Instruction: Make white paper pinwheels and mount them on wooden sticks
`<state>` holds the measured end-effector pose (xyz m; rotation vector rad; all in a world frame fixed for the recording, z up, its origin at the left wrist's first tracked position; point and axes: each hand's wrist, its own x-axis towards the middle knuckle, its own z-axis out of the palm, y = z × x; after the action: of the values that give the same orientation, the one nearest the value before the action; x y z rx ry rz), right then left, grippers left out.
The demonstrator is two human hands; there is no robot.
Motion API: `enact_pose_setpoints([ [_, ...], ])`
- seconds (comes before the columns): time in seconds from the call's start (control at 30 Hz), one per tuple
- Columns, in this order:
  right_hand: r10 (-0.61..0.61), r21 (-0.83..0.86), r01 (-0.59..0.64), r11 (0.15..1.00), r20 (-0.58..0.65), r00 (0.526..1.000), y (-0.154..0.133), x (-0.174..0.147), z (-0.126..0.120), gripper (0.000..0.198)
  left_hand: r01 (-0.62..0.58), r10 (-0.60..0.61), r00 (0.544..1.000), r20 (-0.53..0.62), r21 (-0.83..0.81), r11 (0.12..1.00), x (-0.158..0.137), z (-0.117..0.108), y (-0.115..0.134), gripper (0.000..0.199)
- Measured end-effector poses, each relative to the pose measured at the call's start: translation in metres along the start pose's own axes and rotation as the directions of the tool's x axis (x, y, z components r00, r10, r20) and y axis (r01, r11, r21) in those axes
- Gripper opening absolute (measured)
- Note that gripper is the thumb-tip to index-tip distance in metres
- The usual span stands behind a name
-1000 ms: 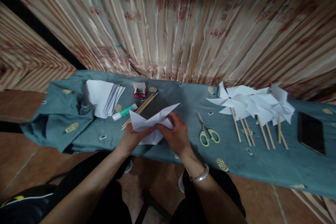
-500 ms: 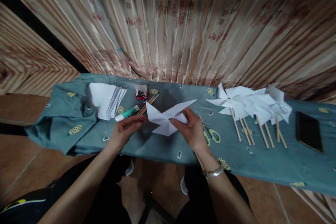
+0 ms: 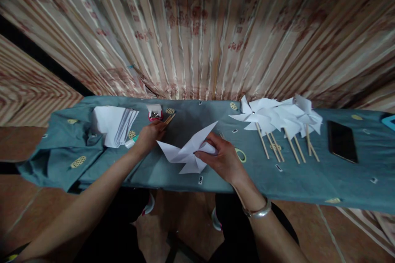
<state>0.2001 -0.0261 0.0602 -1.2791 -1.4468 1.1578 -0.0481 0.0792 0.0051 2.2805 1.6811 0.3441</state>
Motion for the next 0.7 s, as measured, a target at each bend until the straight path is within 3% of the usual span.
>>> enact_pose_setpoints([
  [0.17,0.008,0.032,-0.009,0.999,0.018,1.000,0.000,-0.006,-0.004,0.024,0.030,-0.044,0.996,0.076,0.167,0.986,0.009,-0.003,0.004,0.032],
  [0.37,0.003,0.023,-0.004,1.000,0.026,1.000,0.001,-0.009,-0.005,0.027,0.062,-0.086,0.992,0.091,0.242,0.968,0.016,-0.006,0.013,0.029],
  [0.57,-0.028,0.018,0.027,0.999,0.054,0.998,-0.001,-0.009,0.002,0.028,0.099,-0.107,0.993,0.042,0.175,0.980,0.019,-0.004,0.015,0.026],
  [0.7,-0.008,0.067,0.005,0.998,0.051,0.999,-0.002,-0.009,0.007,0.031,0.119,-0.119,0.993,-0.008,0.017,0.993,0.025,-0.002,0.015,0.021],
])
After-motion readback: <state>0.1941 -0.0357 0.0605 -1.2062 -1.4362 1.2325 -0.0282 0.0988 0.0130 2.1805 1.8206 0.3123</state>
